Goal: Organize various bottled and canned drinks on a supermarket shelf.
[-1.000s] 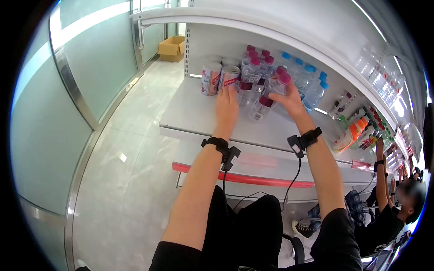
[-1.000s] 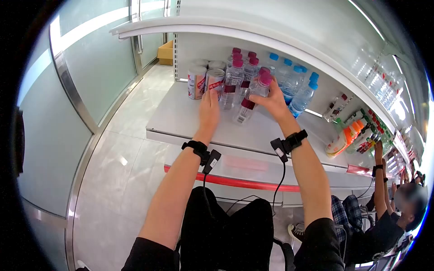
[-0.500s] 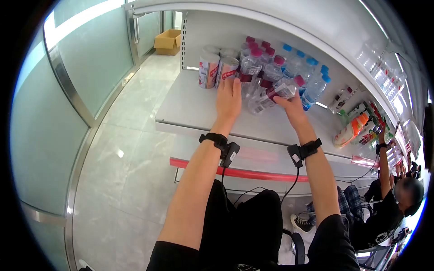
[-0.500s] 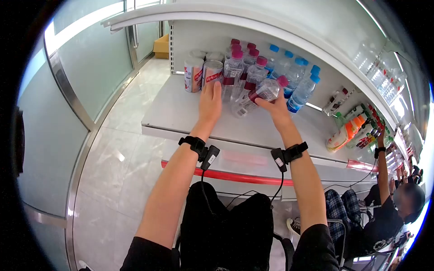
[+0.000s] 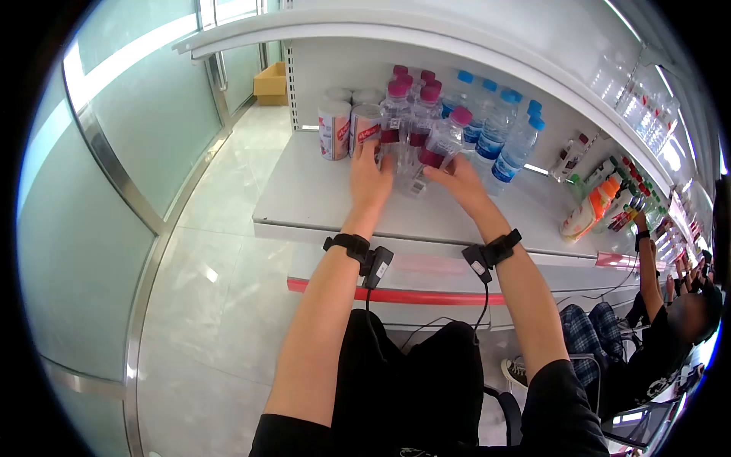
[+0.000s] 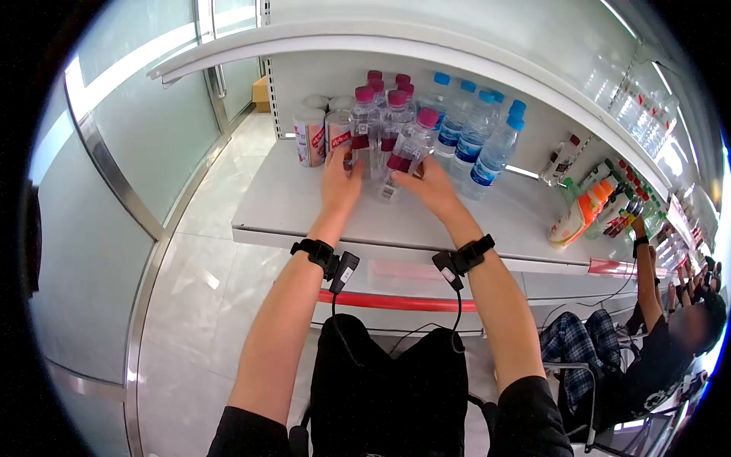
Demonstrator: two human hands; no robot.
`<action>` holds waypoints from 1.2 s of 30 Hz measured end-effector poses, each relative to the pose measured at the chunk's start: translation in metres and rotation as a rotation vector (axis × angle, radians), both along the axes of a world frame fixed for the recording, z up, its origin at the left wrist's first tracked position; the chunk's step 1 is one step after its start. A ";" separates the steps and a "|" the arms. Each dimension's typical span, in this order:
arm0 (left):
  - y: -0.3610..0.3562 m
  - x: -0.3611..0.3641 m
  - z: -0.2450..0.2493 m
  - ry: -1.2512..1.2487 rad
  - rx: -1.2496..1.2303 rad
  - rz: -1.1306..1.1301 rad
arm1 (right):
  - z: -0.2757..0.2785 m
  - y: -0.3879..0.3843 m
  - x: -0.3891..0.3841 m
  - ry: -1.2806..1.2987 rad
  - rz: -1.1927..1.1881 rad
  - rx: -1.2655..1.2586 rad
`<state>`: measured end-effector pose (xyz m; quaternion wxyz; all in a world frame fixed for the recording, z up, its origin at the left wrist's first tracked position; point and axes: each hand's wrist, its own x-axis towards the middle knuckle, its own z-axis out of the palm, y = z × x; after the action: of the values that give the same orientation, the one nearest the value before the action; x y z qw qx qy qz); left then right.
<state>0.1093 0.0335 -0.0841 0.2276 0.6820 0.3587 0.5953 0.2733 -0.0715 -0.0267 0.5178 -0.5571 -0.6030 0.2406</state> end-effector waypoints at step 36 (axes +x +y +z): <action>-0.034 0.004 0.023 0.119 0.188 -0.253 | -0.051 0.008 -0.017 -0.070 -0.112 0.179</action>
<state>0.1134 -0.0006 -0.0616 0.2146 0.7740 0.2254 0.5514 0.2564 -0.0632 -0.0776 0.5569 -0.5493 -0.6078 0.1369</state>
